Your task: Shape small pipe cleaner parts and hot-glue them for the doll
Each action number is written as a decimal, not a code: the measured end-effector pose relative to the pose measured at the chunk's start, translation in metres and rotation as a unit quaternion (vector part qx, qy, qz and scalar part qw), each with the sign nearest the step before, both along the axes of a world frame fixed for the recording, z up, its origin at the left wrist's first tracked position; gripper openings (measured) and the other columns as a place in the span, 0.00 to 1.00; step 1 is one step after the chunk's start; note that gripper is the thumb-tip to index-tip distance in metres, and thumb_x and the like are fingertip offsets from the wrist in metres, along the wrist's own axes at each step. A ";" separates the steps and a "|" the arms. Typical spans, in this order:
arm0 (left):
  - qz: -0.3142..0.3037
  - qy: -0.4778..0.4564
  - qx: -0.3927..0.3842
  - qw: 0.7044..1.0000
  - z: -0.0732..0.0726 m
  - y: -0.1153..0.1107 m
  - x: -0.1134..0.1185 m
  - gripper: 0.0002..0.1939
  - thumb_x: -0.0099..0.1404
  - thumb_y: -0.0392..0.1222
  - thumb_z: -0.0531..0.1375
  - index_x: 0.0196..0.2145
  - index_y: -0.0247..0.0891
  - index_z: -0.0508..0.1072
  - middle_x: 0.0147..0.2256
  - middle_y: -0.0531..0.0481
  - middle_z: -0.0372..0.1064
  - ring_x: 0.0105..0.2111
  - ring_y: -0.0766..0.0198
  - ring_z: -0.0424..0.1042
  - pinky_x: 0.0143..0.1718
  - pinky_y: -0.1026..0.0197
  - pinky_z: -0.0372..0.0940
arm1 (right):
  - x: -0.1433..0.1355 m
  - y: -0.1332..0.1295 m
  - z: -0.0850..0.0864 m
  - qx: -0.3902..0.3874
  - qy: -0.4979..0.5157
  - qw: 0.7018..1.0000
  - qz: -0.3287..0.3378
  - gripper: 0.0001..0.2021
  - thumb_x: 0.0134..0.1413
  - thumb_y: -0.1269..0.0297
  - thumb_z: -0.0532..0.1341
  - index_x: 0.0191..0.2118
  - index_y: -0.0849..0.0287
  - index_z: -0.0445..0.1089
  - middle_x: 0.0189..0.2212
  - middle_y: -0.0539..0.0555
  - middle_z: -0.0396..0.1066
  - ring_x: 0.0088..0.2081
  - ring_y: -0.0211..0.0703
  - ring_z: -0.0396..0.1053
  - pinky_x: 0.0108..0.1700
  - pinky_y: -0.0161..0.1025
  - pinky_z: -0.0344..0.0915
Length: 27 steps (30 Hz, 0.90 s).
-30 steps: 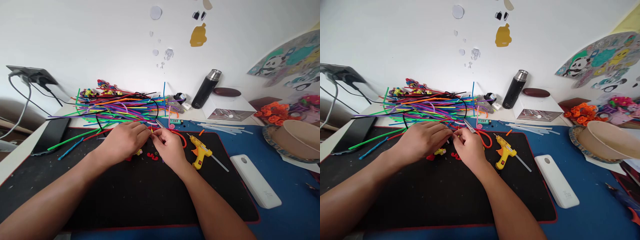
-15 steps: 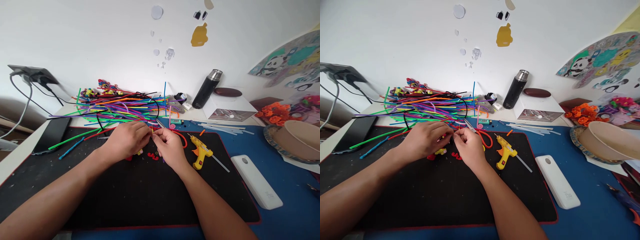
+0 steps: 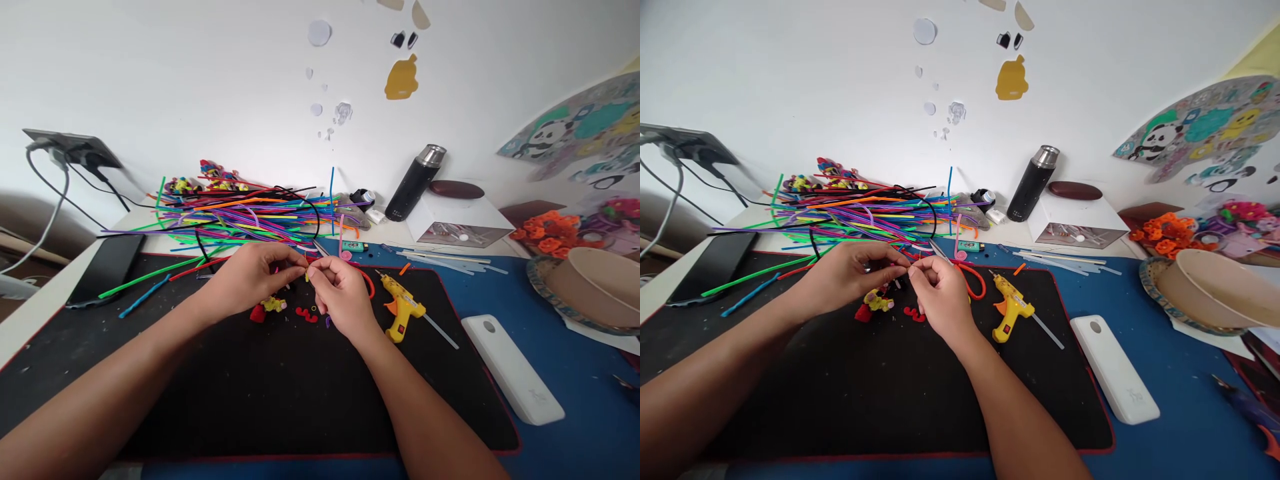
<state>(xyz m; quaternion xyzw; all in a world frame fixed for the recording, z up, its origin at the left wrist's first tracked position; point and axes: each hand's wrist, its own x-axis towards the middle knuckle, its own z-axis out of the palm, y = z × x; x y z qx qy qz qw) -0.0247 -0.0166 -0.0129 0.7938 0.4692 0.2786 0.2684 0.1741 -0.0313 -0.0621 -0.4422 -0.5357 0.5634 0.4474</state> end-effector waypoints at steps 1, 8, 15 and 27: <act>0.000 -0.004 -0.007 1.000 0.000 0.000 0.000 0.13 0.71 0.50 0.63 0.42 0.41 0.85 0.36 0.50 0.84 0.34 0.60 0.80 0.36 0.63 0.70 | 0.000 0.000 0.000 0.000 0.002 1.000 -0.001 0.13 0.61 0.51 0.66 0.36 0.55 0.70 0.17 0.40 0.62 0.14 0.33 0.60 0.19 0.32 0.54; 0.010 -0.013 -0.002 1.000 -0.003 0.000 0.001 0.13 0.72 0.51 0.63 0.40 0.41 0.83 0.36 0.50 0.84 0.34 0.60 0.80 0.35 0.62 0.70 | 0.000 0.000 0.001 -0.001 0.004 1.000 -0.003 0.12 0.61 0.51 0.66 0.35 0.54 0.70 0.17 0.40 0.62 0.15 0.33 0.60 0.19 0.32 0.54; -0.025 0.155 0.081 0.984 -0.009 0.000 0.000 0.07 0.72 0.43 0.63 0.39 0.43 0.82 0.36 0.51 0.82 0.33 0.60 0.78 0.34 0.61 0.65 | 0.008 0.008 0.002 0.023 0.037 0.997 -0.056 0.15 0.61 0.48 0.69 0.37 0.55 0.71 0.17 0.40 0.62 0.15 0.33 0.61 0.20 0.33 0.57; -0.123 0.305 0.181 0.927 -0.045 -0.008 0.034 0.08 0.72 0.32 0.62 0.36 0.39 0.80 0.36 0.44 0.81 0.37 0.52 0.78 0.41 0.52 0.67 | 0.010 0.014 -0.007 0.038 0.026 0.997 -0.066 0.16 0.63 0.47 0.68 0.38 0.55 0.72 0.21 0.43 0.68 0.17 0.34 0.63 0.20 0.33 0.59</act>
